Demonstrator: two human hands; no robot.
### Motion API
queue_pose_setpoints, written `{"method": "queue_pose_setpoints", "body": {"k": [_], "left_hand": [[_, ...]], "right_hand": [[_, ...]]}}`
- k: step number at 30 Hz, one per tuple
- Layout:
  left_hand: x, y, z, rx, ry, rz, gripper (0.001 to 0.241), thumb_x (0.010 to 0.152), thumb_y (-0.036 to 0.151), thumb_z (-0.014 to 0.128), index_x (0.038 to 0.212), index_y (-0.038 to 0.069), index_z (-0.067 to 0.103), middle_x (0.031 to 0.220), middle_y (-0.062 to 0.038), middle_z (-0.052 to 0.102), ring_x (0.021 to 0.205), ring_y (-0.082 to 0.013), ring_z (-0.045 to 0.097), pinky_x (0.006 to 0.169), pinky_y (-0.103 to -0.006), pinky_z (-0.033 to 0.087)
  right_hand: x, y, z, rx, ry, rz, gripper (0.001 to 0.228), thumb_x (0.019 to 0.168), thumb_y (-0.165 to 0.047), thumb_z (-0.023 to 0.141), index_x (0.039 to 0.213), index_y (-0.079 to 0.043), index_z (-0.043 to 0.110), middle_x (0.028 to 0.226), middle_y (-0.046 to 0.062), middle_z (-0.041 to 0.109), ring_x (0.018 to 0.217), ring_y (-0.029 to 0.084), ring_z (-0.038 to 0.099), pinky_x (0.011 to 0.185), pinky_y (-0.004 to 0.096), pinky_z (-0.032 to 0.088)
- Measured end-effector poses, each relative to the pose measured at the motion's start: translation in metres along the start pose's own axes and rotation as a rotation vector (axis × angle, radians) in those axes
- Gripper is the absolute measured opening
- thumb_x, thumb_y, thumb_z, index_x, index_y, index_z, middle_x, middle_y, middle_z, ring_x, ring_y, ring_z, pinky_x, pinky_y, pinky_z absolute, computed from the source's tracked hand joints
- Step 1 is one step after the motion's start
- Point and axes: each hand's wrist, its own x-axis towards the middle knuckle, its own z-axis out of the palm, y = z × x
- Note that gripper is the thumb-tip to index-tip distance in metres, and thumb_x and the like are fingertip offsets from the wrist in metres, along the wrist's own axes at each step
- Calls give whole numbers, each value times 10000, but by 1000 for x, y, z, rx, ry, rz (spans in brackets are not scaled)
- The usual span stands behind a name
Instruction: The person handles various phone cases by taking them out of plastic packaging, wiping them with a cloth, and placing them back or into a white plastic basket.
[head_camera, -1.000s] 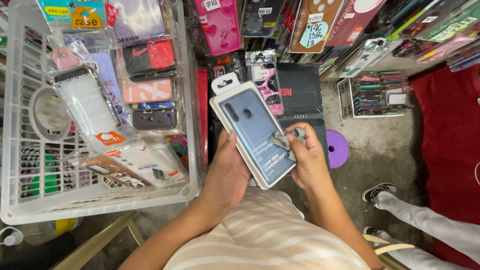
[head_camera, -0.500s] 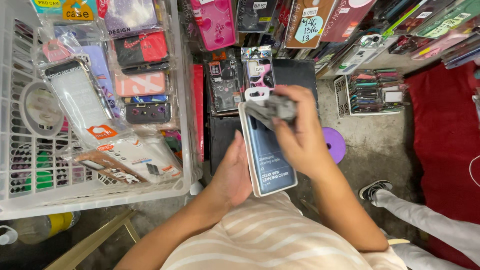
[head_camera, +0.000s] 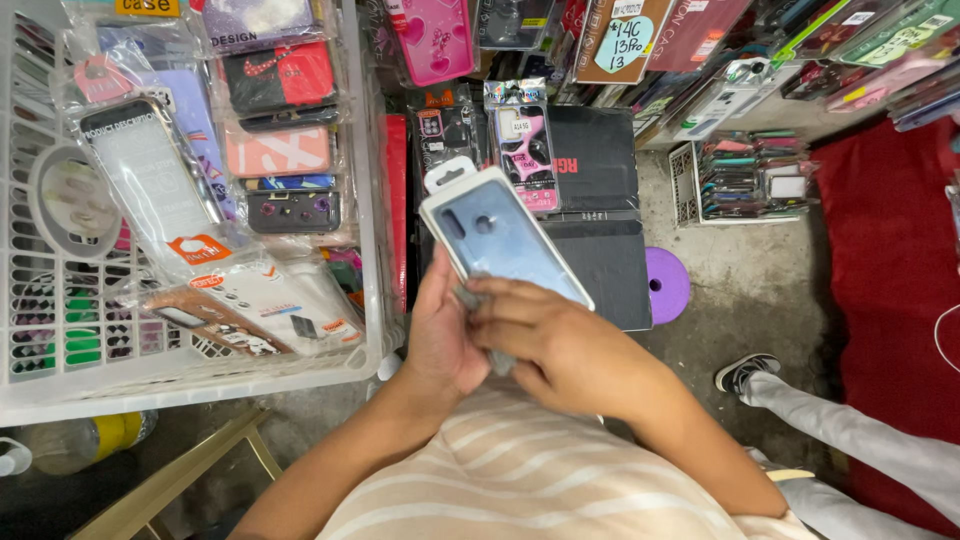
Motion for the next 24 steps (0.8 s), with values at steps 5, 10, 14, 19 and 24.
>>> {"method": "queue_pose_setpoints", "body": {"k": [5,10,14,19,24], "left_hand": [[3,-2,4,22,129,6,377,958,278,643,1301,152,549,1222,-52,626,1093,-223,642,934,-393,543],[8,-6,2,77,138,28,447,932,183,662,1345,152,497,1214,-63,619,1095,-248,649,925,-441,549],[12,-9,-3,42,90,-27,436,964,171,612,1376,159,471,1257,-74,618,1152,-260,640,978,-465,542],[15,-10,-3,37,100,-70,453,972,176,578,1406,159,449,1287,-89,614,1184,-277,628,1014,-513,525],[17,-11,7,178,70,-44,575,928,135,581,1467,186,387,1358,-74,579,1260,-254,602,1046,-479,517]], "right_hand": [[-23,-1,-1,107,-58,-80,426,669,88,647,1083,5,709,1179,141,693,1349,367,566,1062,438,505],[-44,10,1,133,4,-104,371,686,72,694,1045,-16,727,1147,107,698,1332,358,599,1057,447,523],[-61,17,-11,81,91,-35,332,682,68,687,997,-28,727,1119,90,717,1317,343,630,1053,442,533],[-79,42,-23,79,228,67,339,682,79,649,993,-27,733,1099,96,720,1288,358,627,1060,443,508],[-92,73,-10,75,416,322,430,688,92,620,1090,-38,695,1054,105,683,1010,261,677,912,358,515]]}}
